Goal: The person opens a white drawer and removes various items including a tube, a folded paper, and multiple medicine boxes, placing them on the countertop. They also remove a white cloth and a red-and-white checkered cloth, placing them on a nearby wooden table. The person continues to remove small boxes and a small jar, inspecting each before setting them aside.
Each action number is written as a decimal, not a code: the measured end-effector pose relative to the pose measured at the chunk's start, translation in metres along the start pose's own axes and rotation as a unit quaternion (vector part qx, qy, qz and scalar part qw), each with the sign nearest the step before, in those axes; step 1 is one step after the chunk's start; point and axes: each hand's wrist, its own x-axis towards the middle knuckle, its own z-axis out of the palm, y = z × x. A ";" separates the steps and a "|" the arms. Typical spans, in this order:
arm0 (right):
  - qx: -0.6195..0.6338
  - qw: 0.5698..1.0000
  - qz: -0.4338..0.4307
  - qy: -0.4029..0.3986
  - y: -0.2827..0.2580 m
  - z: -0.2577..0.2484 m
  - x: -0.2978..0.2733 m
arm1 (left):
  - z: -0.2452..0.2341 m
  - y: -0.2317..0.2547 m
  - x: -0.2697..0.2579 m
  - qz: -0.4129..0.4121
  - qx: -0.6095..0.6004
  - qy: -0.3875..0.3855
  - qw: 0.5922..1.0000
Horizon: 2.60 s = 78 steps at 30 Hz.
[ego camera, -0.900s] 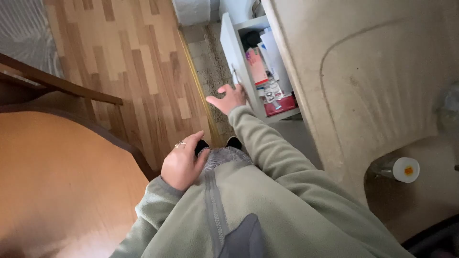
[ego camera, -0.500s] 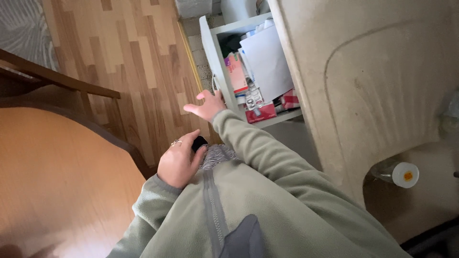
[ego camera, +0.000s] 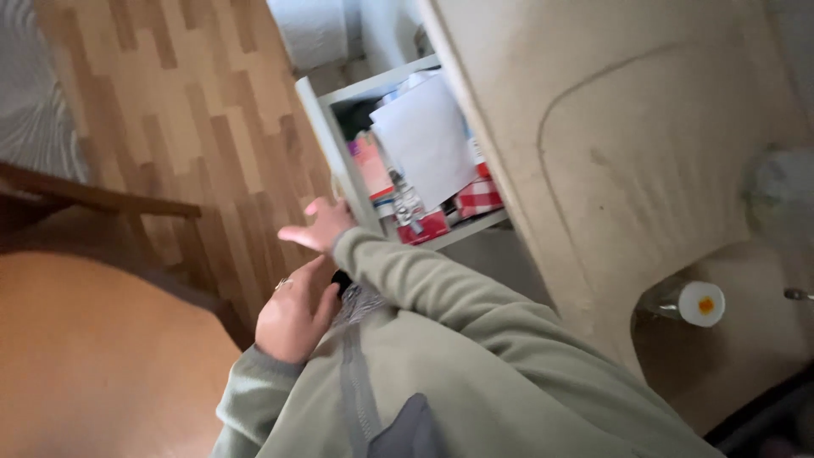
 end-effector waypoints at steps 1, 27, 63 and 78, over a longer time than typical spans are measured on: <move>0.004 1.000 0.001 0.008 -0.009 0.000 -0.008 | -0.023 0.012 0.005 0.009 0.000 0.000 1.000; -0.195 0.809 -0.278 0.481 0.173 -0.108 0.060 | -0.019 0.051 0.038 0.013 -0.040 -0.060 0.997; 0.128 0.855 -0.221 0.452 0.196 -0.409 0.105 | -0.050 0.061 0.110 -0.057 -0.217 -0.011 0.974; 0.146 0.812 -0.348 0.444 0.126 -0.510 0.242 | -0.042 0.096 0.114 -0.166 -0.200 -0.022 0.965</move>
